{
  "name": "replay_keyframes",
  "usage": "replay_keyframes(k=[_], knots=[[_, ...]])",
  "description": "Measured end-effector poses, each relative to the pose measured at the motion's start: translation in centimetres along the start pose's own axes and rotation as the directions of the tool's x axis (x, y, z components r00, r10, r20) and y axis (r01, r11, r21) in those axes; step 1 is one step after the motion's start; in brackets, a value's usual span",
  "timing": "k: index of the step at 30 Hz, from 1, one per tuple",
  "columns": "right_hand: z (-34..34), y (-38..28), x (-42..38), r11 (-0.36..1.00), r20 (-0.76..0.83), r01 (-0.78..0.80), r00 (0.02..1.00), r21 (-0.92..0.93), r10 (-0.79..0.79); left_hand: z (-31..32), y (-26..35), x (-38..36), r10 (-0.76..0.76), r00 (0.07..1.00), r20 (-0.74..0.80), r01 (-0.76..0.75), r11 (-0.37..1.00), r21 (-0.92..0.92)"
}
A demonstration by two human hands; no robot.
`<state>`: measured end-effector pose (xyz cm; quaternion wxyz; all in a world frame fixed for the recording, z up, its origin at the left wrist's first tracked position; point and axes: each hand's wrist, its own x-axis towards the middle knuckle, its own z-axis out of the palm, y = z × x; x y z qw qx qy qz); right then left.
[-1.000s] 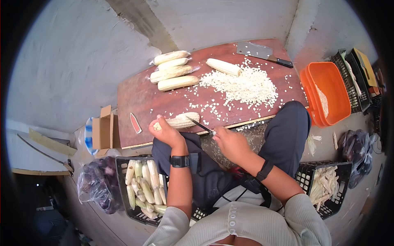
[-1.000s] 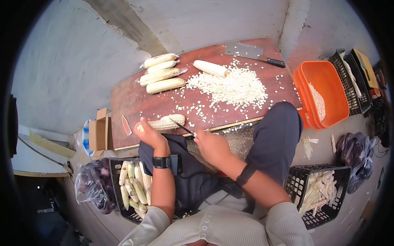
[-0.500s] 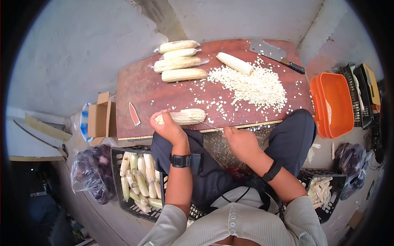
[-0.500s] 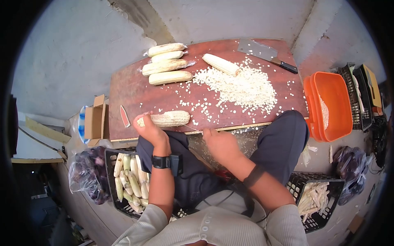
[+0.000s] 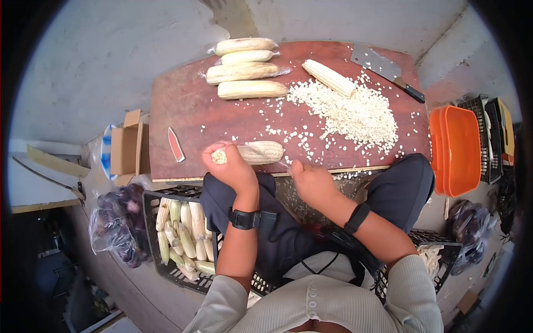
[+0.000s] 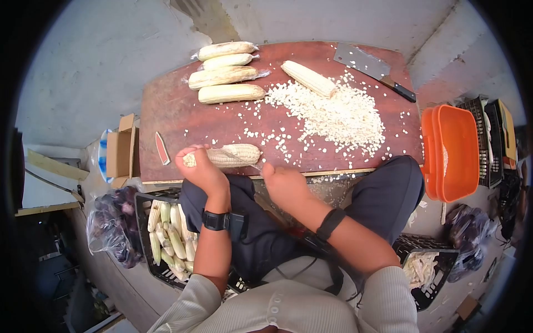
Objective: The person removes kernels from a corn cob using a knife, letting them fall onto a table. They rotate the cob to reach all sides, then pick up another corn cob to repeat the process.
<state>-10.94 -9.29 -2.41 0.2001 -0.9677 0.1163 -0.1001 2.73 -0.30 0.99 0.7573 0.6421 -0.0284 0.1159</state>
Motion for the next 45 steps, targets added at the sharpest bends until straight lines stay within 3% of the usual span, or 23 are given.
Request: replay_keyframes(k=[3, 6, 8, 11, 15, 17, 20, 23, 24, 25, 27, 28, 31, 33, 36, 39, 45], knots=[[1.6, -2.6, 2.5, 1.0, -0.098, -0.003, 0.995, -0.002, 0.003, 0.3, -0.1, -0.5, 0.039, 0.999, -0.02, -0.038, 0.998, 0.048], [2.0, -3.3, 4.2, 0.999, -0.148, 0.032, 0.988, -0.04, -0.038, -0.1, 0.8, 0.4, -0.103, 0.986, -0.128, 0.117, 0.987, 0.112], [2.4, -3.2, 4.1, 0.998, -0.17, 0.054, 0.984, -0.035, -0.059, -0.6, 0.0, 0.2, -0.04, 0.994, -0.102, 0.047, 0.997, 0.061], [2.3, -3.5, 3.8, 1.0, -0.119, -0.006, 0.993, -0.001, 0.006, -0.6, -0.7, 0.1, 0.004, 0.997, -0.082, -0.002, 1.0, 0.026], [1.6, -4.6, 3.6, 0.943, -0.033, -0.221, 0.971, 0.247, 0.237, -0.2, -0.4, -0.3, -0.012, 0.998, -0.063, 0.014, 1.0, 0.021], [2.4, -5.0, 3.4, 0.855, -0.026, -0.314, 0.934, 0.412, 0.355, -0.2, 0.0, -0.4, -0.029, 0.997, -0.07, 0.028, 1.0, -0.013], [3.6, -5.1, 3.3, 0.575, 0.069, -0.331, 0.901, 0.748, 0.429, -0.4, 0.3, -0.4, -0.048, 0.996, -0.075, 0.046, 0.998, -0.03], [-0.3, -5.3, 3.0, 0.212, 0.394, -0.569, 0.749, 0.794, 0.533, -1.0, -0.4, -0.4, -0.058, 0.997, -0.05, 0.055, 0.997, -0.06], [-0.6, -4.6, 2.6, 0.318, 0.34, -0.557, 0.773, 0.767, 0.536, -1.1, -0.5, -0.3, -0.058, 0.998, -0.034, 0.055, 0.995, -0.078], [-0.1, -3.8, 1.8, 0.532, 0.176, -0.479, 0.835, 0.699, 0.52, -1.0, -0.4, -0.3, -0.07, 0.997, -0.015, 0.068, 0.994, -0.09], [0.2, -2.8, 0.4, 0.858, -0.114, -0.299, 0.919, 0.418, 0.376, -0.9, -0.3, -0.5, -0.098, 0.995, 0.023, 0.1, 0.99, -0.104], [-0.6, -2.5, -0.3, 0.85, -0.02, -0.334, 0.927, 0.408, 0.374, -0.8, -0.4, -0.7, -0.075, 0.996, 0.044, 0.08, 0.991, -0.11], [-2.8, -2.6, -2.1, 0.88, -0.143, -0.25, 0.933, 0.404, 0.331, -0.3, -0.4, -1.5, 0.004, 0.995, 0.104, 0.01, 0.992, -0.128], [-4.2, -2.8, -2.9, 0.891, -0.084, -0.277, 0.942, 0.36, 0.326, -0.2, 0.0, -2.3, 0.065, 0.988, 0.14, -0.046, 0.989, -0.137], [-5.2, -3.1, -4.2, 0.92, -0.086, -0.259, 0.951, 0.295, 0.296, -0.8, 0.0, -2.5, 0.316, 0.921, 0.226, -0.325, 0.946, 0.002], [-5.2, -3.3, -4.9, 0.952, -0.136, -0.214, 0.959, 0.218, 0.247, -1.0, 0.6, -2.7, 0.405, 0.852, 0.333, -0.437, 0.899, 0.024], [-4.7, -3.7, -5.7, 0.989, -0.134, -0.148, 0.98, -0.012, 0.145, -1.2, 0.7, -2.8, 0.288, 0.893, 0.345, -0.301, 0.953, -0.016]])
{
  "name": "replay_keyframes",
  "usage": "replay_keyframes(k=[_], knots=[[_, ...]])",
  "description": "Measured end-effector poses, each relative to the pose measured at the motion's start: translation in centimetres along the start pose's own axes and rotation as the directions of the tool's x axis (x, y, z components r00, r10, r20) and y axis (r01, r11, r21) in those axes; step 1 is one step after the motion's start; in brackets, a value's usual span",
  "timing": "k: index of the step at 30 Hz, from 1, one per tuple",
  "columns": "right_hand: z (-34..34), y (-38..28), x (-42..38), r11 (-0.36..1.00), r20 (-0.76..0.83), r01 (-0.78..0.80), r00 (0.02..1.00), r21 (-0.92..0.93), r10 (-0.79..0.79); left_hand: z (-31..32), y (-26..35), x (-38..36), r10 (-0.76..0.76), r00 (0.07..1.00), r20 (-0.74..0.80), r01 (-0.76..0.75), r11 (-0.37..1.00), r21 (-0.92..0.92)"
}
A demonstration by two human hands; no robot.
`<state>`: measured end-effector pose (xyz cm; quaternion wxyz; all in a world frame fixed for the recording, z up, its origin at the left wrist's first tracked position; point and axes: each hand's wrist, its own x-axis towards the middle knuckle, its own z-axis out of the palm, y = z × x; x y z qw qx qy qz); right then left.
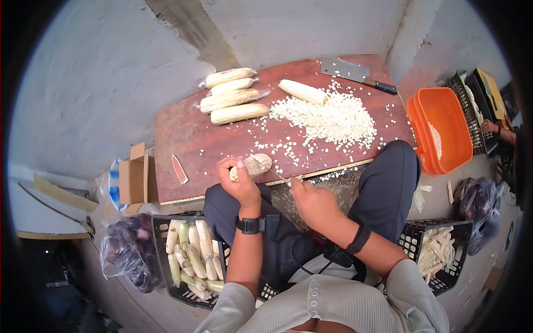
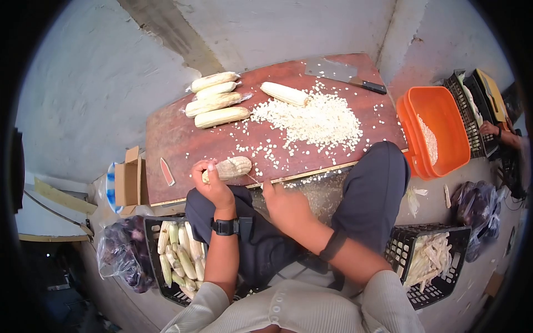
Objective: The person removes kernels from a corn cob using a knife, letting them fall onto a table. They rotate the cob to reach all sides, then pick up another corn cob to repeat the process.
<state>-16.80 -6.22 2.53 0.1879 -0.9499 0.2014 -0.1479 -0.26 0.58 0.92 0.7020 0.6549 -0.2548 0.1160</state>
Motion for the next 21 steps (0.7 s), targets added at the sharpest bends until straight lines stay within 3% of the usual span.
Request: replay_keyframes(k=[3, 6, 13, 21], knots=[[-0.4, -0.2, -0.3, 0.997, 0.004, 0.045, 0.999, -0.056, -0.044, 0.2, 0.6, 0.0, -0.08, 0.996, -0.045, 0.075, 0.992, -0.104], [-0.7, -0.6, -0.3, 0.996, 0.054, 0.054, 0.997, -0.076, -0.05, 0.3, 0.3, 0.0, -0.049, 0.999, -0.022, 0.045, 0.985, -0.167], [-0.7, -1.2, 1.2, 0.996, 0.18, -0.084, 0.98, -0.016, 0.086, 0.7, 0.4, -0.1, 0.023, 0.999, 0.044, -0.019, 0.995, -0.097], [1.8, -0.6, 4.6, 0.995, 0.184, -0.065, 0.982, 0.076, 0.05, 0.8, 0.5, 0.0, 0.046, 0.993, 0.11, -0.045, 0.999, -0.015]])
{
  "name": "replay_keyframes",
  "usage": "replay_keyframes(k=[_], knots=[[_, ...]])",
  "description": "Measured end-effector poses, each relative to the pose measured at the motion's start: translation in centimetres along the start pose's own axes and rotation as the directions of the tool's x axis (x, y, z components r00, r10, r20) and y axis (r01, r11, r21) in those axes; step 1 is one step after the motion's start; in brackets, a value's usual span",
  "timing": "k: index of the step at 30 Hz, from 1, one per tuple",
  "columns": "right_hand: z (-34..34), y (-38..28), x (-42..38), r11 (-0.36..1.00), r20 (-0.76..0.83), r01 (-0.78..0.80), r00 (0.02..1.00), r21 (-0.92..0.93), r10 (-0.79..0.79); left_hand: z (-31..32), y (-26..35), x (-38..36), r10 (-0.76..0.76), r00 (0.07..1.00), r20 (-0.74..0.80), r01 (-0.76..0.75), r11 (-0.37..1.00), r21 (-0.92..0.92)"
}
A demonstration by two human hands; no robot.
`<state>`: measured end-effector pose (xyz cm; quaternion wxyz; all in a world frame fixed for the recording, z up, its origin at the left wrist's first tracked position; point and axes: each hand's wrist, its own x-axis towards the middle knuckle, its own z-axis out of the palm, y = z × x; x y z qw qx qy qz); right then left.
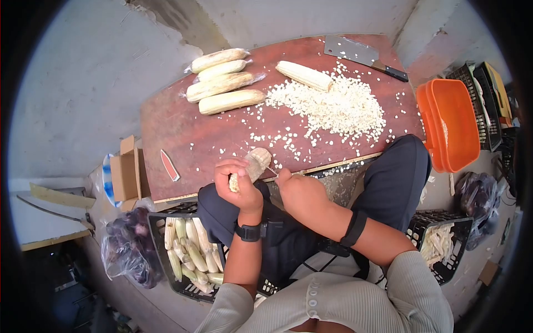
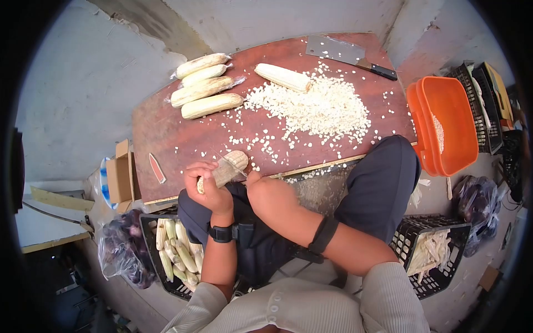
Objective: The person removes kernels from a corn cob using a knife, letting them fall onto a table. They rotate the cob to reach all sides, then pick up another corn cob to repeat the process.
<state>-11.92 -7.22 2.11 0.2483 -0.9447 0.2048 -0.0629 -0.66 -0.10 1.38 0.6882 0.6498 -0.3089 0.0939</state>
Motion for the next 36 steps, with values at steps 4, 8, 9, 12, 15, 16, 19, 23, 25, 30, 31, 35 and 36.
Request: replay_keyframes(k=[4, 8, 9, 12, 15, 16, 19, 23, 25, 30, 31, 35, 36], knots=[[1.6, -0.6, 0.6, 0.998, -0.018, -0.044, 0.999, -0.046, 0.044, -0.1, -0.5, 0.1, -0.024, 1.0, -0.019, 0.023, 0.999, -0.042], [2.3, -0.9, 1.0, 0.995, -0.034, -0.052, 0.998, -0.087, 0.049, 0.0, -0.6, 0.4, -0.044, 0.999, -0.011, 0.043, 0.998, -0.056], [2.4, -0.8, 1.2, 0.997, -0.051, -0.053, 0.997, -0.059, 0.05, 0.0, -0.4, 0.3, -0.038, 0.999, 0.001, 0.038, 0.998, -0.054], [1.7, 0.0, 2.2, 0.979, -0.011, -0.105, 0.994, 0.172, 0.108, 0.3, 0.4, -0.8, 0.094, 0.977, 0.193, -0.111, 0.99, 0.082], [1.3, 0.1, 2.4, 0.896, 0.039, -0.226, 0.973, 0.381, 0.229, 1.2, 0.9, -1.2, 0.085, 0.981, 0.172, -0.102, 0.99, 0.094], [1.8, 0.1, 2.2, 0.875, 0.011, -0.229, 0.969, 0.427, 0.248, 1.2, 0.8, -1.3, 0.095, 0.983, 0.155, -0.11, 0.99, 0.09], [4.0, 0.2, 3.0, 0.79, -0.045, -0.183, 0.965, 0.586, 0.257, 1.0, 0.1, -1.1, 0.044, 0.999, 0.01, -0.045, 0.997, 0.062], [1.2, -1.0, 3.5, 0.436, 0.34, -0.458, 0.883, 0.774, 0.324, 0.3, -0.2, -0.7, 0.003, 0.99, -0.14, 0.006, 0.998, 0.063], [2.5, -0.4, 3.0, 0.671, 0.119, -0.339, 0.929, 0.66, 0.351, -0.1, 0.0, -0.8, 0.004, 0.986, -0.167, 0.008, 0.997, 0.072], [2.0, 2.2, -0.4, 0.892, -0.124, -0.167, 0.963, 0.419, 0.238, -0.4, -0.6, -0.4, -0.064, 0.957, -0.282, 0.092, 0.992, 0.087], [1.5, 2.4, -1.0, 0.902, -0.137, -0.145, 0.966, 0.407, 0.217, -0.4, -0.5, -0.3, -0.081, 0.955, -0.286, 0.112, 0.989, 0.093], [0.0, 2.4, -2.4, 0.962, -0.172, -0.052, 0.98, 0.267, 0.101, -0.3, 0.1, -0.1, -0.137, 0.944, -0.301, 0.17, 0.982, 0.086], [0.0, 2.3, -2.6, 0.977, -0.17, -0.024, 0.984, 0.212, 0.061, -0.3, 0.2, -0.2, -0.15, 0.94, -0.308, 0.183, 0.98, 0.081]])
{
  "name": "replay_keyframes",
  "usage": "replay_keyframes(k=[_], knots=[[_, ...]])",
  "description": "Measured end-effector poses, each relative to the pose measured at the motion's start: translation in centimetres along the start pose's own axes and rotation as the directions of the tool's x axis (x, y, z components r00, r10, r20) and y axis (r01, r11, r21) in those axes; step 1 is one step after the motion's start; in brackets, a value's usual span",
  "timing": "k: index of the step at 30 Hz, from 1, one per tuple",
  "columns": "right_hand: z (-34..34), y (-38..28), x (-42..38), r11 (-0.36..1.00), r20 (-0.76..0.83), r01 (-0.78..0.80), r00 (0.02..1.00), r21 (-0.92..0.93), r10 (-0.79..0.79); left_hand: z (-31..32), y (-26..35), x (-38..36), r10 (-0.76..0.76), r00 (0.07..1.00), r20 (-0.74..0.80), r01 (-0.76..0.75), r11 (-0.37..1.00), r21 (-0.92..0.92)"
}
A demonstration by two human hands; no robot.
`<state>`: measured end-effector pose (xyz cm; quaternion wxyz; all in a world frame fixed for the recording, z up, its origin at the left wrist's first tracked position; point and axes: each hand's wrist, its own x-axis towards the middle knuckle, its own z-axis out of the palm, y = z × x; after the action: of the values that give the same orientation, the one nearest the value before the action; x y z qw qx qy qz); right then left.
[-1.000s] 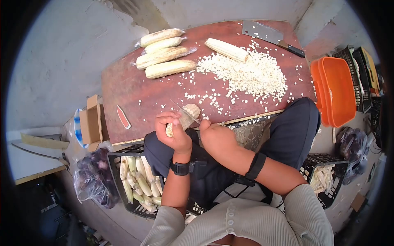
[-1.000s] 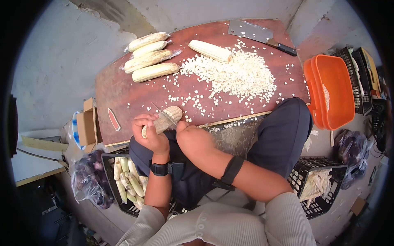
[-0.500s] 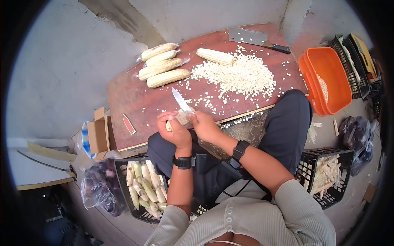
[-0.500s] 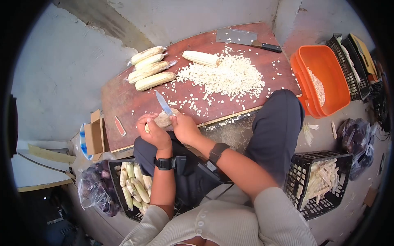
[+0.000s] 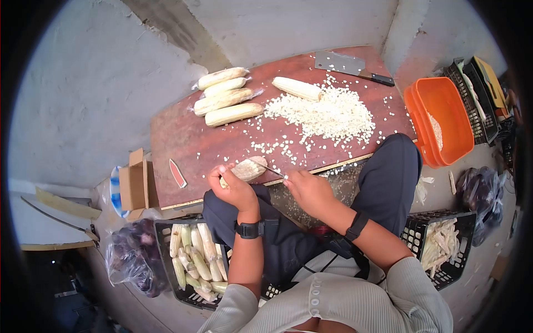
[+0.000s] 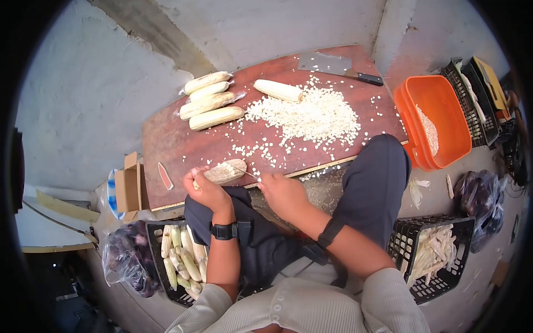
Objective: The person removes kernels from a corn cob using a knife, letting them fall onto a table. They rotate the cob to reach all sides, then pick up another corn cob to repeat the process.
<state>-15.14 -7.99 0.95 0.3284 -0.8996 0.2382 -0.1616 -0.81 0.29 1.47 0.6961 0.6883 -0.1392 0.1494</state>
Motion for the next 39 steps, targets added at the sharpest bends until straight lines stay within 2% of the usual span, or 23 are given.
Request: replay_keyframes(k=[6, 9, 12, 15, 21, 24, 28, 32, 33, 36, 39], knots=[[-1.1, -0.6, -0.8, 0.957, 0.023, 0.149, 0.989, -0.249, -0.147, 0.4, 0.0, 0.6, 0.004, 1.0, -0.028, -0.003, 1.0, 0.029], [-1.3, -1.1, -1.2, 0.948, 0.148, 0.089, 0.988, -0.304, -0.046, 0.5, -1.2, 0.5, 0.107, 0.992, 0.064, -0.111, 0.991, 0.068], [0.0, -1.6, -1.3, 0.953, 0.206, -0.023, 0.974, -0.302, 0.089, 0.9, -0.8, 0.2, 0.112, 0.984, 0.136, -0.114, 0.993, 0.011], [-0.1, -2.0, -0.3, 0.968, 0.226, -0.043, 0.969, -0.245, 0.1, 0.9, -0.8, 0.1, 0.038, 0.994, 0.105, -0.031, 0.997, -0.073], [3.4, -1.5, 1.4, 0.956, 0.153, -0.001, 0.987, -0.293, 0.047, 1.1, -0.6, 0.4, 0.074, 0.988, 0.137, -0.07, 0.997, -0.031], [4.4, -1.0, 2.7, 0.966, 0.137, 0.021, 0.99, -0.258, 0.015, 1.3, -0.2, 0.6, 0.069, 0.99, 0.126, -0.067, 0.997, -0.026], [4.0, -1.2, 3.7, 0.996, 0.157, -0.084, 0.984, -0.025, 0.087, 1.4, -0.2, 0.4, 0.076, 0.988, 0.135, -0.07, 0.996, -0.048], [4.8, -0.6, 3.0, 0.957, 0.135, -0.183, 0.979, 0.224, 0.155, 1.1, -0.6, 0.3, 0.1, 0.986, 0.131, -0.094, 0.994, -0.05], [5.0, -0.5, 2.9, 0.939, 0.122, -0.191, 0.979, 0.288, 0.162, 0.9, -0.8, 0.4, 0.109, 0.986, 0.123, -0.104, 0.993, -0.051], [5.8, 0.0, 3.0, 0.929, 0.077, -0.088, 0.995, 0.358, 0.064, 0.7, -0.4, 0.7, 0.041, 0.996, 0.074, -0.034, 0.996, -0.087], [3.8, -0.9, 3.0, 0.664, 0.434, -0.464, 0.872, 0.586, 0.226, 0.5, -0.9, 0.7, 0.065, 0.995, 0.079, -0.06, 0.996, -0.059]])
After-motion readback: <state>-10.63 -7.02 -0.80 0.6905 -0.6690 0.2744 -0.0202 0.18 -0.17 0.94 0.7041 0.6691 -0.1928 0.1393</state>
